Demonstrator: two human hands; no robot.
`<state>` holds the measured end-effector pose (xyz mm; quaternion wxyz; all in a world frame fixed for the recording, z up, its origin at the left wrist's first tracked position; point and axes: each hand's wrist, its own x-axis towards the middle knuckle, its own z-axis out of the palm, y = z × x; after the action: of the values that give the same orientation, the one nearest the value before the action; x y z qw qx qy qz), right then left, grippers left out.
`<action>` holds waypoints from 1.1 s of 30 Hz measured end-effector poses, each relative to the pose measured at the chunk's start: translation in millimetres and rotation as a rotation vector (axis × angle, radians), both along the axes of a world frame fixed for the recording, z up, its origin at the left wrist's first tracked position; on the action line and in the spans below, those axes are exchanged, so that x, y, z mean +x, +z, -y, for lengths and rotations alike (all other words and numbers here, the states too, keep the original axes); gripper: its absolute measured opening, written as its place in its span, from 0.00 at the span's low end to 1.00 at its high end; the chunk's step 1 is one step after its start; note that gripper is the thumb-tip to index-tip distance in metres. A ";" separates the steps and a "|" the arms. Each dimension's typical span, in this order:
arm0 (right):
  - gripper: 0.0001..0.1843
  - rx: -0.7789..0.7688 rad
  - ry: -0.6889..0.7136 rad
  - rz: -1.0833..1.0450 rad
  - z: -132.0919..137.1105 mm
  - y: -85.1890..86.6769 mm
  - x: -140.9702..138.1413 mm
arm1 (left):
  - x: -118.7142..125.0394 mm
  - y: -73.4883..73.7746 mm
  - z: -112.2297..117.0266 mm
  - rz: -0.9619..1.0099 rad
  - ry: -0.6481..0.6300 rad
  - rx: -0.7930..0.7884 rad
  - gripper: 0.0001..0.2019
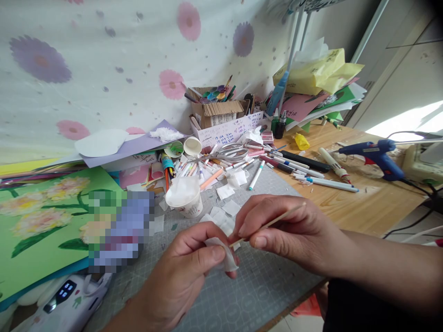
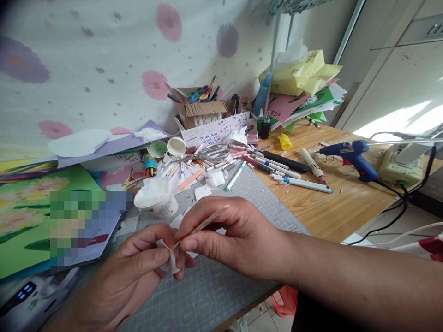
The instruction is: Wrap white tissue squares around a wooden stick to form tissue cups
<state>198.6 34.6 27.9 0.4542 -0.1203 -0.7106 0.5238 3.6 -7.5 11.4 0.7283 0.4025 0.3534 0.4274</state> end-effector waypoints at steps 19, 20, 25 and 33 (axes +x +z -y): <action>0.03 0.005 0.005 0.002 0.2 1.6 -1.6 | -0.3 -2.4 1.1 0.007 -0.003 -0.029 0.07; 0.03 0.007 0.002 0.005 0.2 1.6 -1.6 | -0.2 -2.5 1.1 0.005 -0.003 -0.026 0.07; 0.03 0.021 -0.008 0.033 -0.1 0.5 -0.7 | 0.5 -2.1 0.2 -0.028 0.013 -0.022 0.08; 0.02 0.147 -0.053 0.123 -1.2 1.8 0.1 | -2.9 -5.8 -1.2 -0.168 0.007 0.060 0.08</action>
<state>198.7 35.8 29.8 0.4311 -0.1372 -0.7700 0.4499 0.6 -6.3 5.6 0.6821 0.4573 0.4018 0.4052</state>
